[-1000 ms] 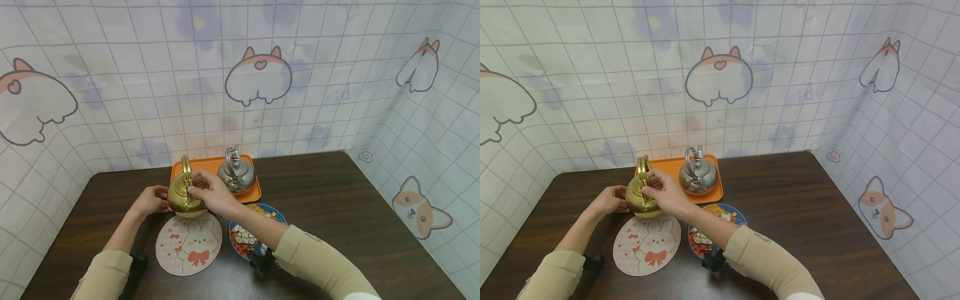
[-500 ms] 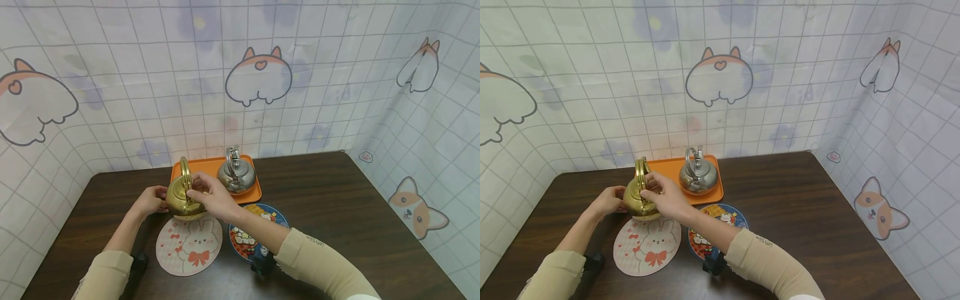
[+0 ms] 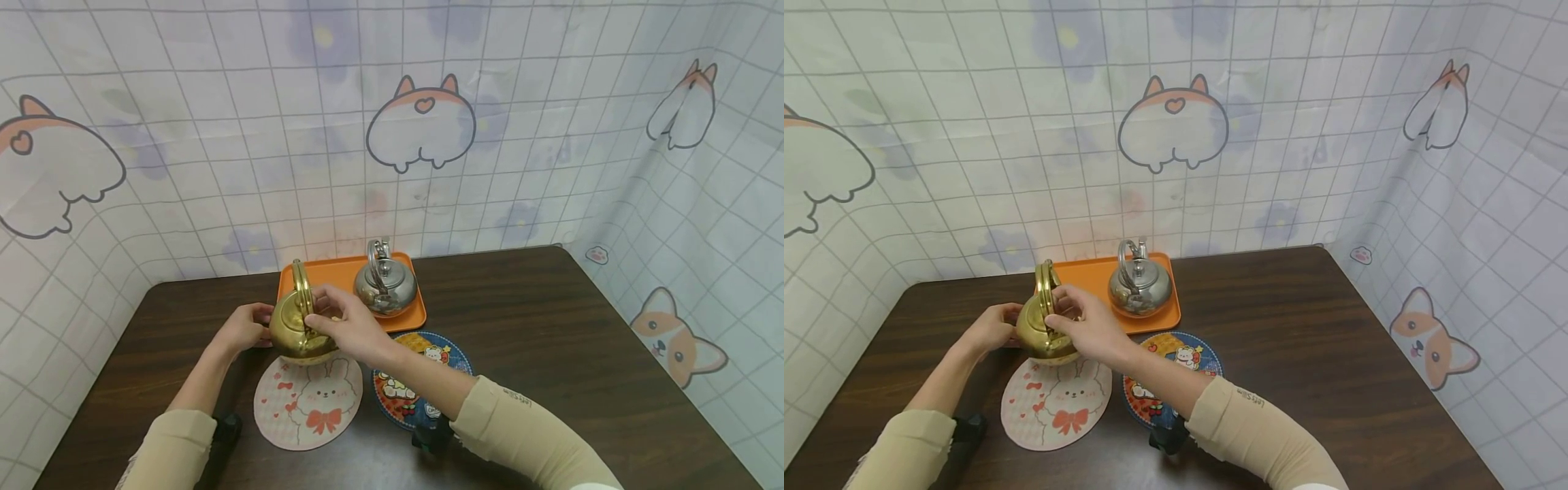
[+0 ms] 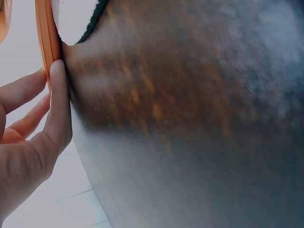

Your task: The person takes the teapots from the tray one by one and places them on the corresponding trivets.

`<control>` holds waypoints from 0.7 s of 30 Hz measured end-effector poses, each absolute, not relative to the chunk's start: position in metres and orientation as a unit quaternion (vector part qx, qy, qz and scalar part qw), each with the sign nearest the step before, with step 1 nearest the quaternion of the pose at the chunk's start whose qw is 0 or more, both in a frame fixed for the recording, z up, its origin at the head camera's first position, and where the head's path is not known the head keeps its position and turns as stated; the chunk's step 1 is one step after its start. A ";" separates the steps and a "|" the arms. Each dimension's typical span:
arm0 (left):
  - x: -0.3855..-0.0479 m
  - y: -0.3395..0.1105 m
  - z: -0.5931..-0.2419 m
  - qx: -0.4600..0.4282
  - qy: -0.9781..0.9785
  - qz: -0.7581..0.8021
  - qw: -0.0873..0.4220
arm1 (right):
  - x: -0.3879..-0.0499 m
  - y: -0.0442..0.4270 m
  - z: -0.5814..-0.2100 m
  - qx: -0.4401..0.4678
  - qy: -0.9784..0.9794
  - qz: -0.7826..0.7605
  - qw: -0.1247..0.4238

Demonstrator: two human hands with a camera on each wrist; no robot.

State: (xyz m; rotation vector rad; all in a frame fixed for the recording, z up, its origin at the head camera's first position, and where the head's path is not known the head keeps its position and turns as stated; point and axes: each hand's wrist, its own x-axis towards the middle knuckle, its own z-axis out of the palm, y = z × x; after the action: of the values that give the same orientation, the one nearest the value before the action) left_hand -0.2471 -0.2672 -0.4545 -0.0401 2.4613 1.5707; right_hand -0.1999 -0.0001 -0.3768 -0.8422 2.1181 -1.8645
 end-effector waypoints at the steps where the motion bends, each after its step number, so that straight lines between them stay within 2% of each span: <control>1: -0.247 -0.268 -0.455 -0.014 0.839 0.533 0.111 | -0.200 0.000 -0.377 -0.286 0.714 -0.631 0.099; 21: -0.247 -0.269 -0.454 -0.013 0.847 0.521 0.110 | -0.192 0.002 -0.378 -0.272 0.721 -0.626 0.119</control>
State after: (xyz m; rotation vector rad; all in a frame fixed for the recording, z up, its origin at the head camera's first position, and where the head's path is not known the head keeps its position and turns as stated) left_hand -0.2472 -0.2687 -0.4545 -0.0369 2.4875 1.5294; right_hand -0.1921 0.0018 -0.3776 -0.7962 2.1072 -1.8314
